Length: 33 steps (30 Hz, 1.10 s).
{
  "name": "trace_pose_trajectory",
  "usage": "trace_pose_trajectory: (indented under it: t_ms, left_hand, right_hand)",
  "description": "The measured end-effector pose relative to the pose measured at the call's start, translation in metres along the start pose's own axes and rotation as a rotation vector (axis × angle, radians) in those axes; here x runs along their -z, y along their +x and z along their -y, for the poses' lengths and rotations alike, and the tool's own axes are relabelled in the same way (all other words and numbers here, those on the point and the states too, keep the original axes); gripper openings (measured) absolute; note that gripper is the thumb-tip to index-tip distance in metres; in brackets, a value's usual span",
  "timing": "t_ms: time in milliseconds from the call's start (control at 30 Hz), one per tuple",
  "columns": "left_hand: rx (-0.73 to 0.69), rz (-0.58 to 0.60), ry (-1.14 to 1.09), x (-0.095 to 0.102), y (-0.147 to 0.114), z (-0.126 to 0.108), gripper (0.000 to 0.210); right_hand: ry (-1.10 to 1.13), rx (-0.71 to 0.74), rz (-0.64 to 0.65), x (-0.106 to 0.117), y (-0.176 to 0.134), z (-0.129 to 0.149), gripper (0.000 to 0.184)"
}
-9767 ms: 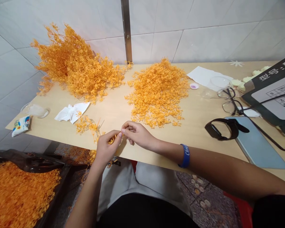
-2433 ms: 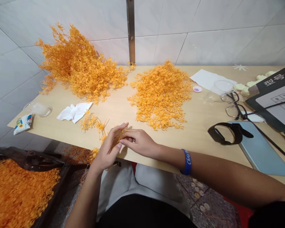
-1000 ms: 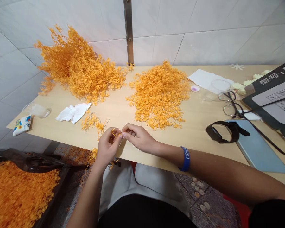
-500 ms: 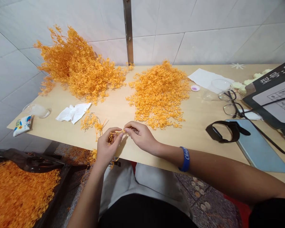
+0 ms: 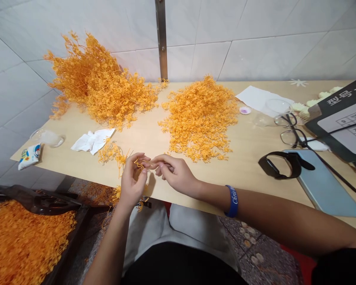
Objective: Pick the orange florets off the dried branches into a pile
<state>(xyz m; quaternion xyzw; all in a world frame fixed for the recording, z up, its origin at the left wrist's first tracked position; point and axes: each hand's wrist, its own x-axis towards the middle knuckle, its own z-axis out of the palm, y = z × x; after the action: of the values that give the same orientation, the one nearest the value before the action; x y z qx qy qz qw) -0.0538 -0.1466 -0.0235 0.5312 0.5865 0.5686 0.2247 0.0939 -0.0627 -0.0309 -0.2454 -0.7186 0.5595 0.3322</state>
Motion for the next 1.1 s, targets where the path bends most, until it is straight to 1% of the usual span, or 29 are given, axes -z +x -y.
trace_pose_trajectory:
  t_ms: [33,67,167,233,300,367,467,533,667,767,867,933,967,1033,1100]
  left_hand:
    - [-0.008,0.014,-0.024,0.0,0.0,0.0,0.033]
    - [-0.012,0.029,-0.048,0.001,-0.001,0.001,0.035]
    - [-0.009,0.076,-0.103,0.0,-0.001,0.001,0.04]
    - [-0.005,0.081,-0.102,0.0,-0.001,0.002,0.041]
    - [0.004,0.076,-0.068,-0.001,-0.001,0.003,0.039]
    - [0.035,0.075,-0.033,-0.001,0.0,0.004,0.039]
    - [0.102,0.101,-0.007,-0.001,0.002,0.004,0.042]
    - [0.129,0.12,0.016,-0.001,0.003,0.003,0.043]
    - [0.119,0.088,0.049,-0.001,0.003,0.0,0.042]
    - [0.094,0.045,0.035,-0.002,0.003,0.0,0.041]
    - [0.062,-0.005,0.051,-0.003,0.003,0.001,0.035]
    - [0.035,-0.031,0.063,-0.002,0.002,0.001,0.032]
    - [0.023,-0.038,0.064,-0.002,0.002,0.002,0.032]
    - [0.008,-0.042,0.047,-0.002,0.002,0.003,0.032]
    - [0.0,-0.05,0.009,-0.002,0.002,0.004,0.032]
  right_hand:
    - [0.008,-0.032,0.004,-0.001,0.0,-0.002,0.027]
    - [-0.003,-0.045,-0.021,-0.002,0.0,-0.004,0.029]
    - [-0.09,0.017,-0.117,0.0,0.003,-0.006,0.038]
    - [-0.144,0.063,-0.132,0.002,0.004,-0.005,0.041]
    - [-0.156,0.067,-0.123,0.002,0.005,-0.004,0.038]
    - [-0.142,0.053,-0.096,0.002,0.005,-0.002,0.031]
    - [-0.154,0.038,-0.043,0.002,0.005,0.001,0.017]
    - [-0.183,0.051,-0.004,0.002,0.006,0.003,0.013]
    - [-0.188,0.094,0.055,0.003,0.006,0.005,0.013]
    - [-0.171,0.093,0.087,0.002,0.005,0.006,0.017]
    - [-0.18,0.112,0.132,0.001,0.004,0.007,0.029]
    - [-0.232,0.152,0.158,0.001,0.004,0.007,0.04]
    - [-0.274,0.181,0.172,0.0,0.004,0.007,0.042]
    - [-0.375,0.244,0.207,0.0,0.004,0.006,0.036]
    - [-0.476,0.285,0.253,0.0,0.004,0.006,0.023]
